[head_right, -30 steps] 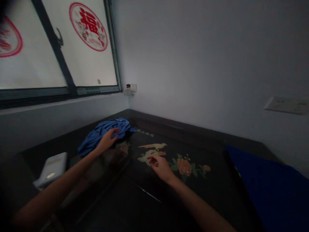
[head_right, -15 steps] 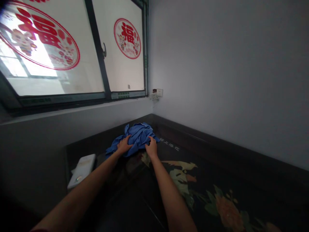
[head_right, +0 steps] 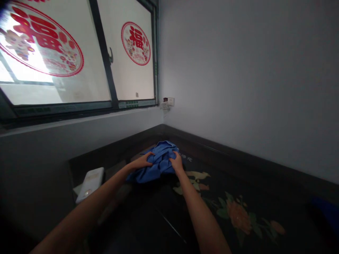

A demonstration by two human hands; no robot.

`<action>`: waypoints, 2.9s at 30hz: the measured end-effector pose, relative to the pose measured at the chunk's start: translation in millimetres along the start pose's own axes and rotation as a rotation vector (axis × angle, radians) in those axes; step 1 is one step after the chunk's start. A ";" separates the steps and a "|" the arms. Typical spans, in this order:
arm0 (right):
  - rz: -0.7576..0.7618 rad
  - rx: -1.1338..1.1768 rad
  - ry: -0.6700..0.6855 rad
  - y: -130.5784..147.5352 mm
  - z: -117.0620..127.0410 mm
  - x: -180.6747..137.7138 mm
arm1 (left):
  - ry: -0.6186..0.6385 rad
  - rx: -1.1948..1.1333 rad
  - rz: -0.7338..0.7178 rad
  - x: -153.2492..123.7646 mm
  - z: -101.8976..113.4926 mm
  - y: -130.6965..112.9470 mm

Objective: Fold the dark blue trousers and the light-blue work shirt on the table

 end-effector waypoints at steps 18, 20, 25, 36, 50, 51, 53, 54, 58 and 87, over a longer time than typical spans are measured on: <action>-0.265 -0.131 -0.381 53.0 386.5 -231.8 | 0.054 0.110 -0.492 -17.7 -48.8 -136.0; -0.288 -0.165 -0.424 54.5 413.2 -254.0 | 0.029 0.229 -0.518 -9.8 -58.0 -139.1; -0.329 -0.262 -0.399 21.7 434.5 -274.6 | -0.020 0.570 -0.285 9.4 -90.6 -119.2; -0.109 -0.421 -0.420 -10.0 430.7 -314.8 | -0.415 0.680 -0.611 -106.5 -93.1 -157.6; 0.310 -0.738 -0.213 61.7 319.8 -393.5 | 0.146 0.602 -0.850 -149.7 -195.8 -135.2; 0.305 -0.755 -0.159 56.9 310.6 -393.2 | 0.128 0.612 -0.832 -141.0 -196.5 -135.3; 0.285 -0.808 -0.085 46.0 298.0 -392.3 | 0.081 0.618 -0.791 -126.4 -196.5 -135.6; 0.271 -0.842 -0.066 40.8 294.7 -391.8 | 0.053 0.614 -0.771 -120.9 -195.5 -135.2; 0.248 -0.943 -0.092 33.6 297.4 -392.2 | -0.033 0.647 -0.717 -112.6 -187.5 -130.3; 0.218 -1.048 -0.246 26.2 341.6 -564.0 | 0.605 0.281 -0.516 -290.2 -180.1 -126.3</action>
Point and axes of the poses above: each hand's wrist, its own x-axis towards the middle knuckle, its own z-axis out of the back of the hand, y = z × x, the point moved 9 cm from there along x, towards the middle knuckle, and after that the axes turned 3 degrees about -z, right-handed, at the moved point
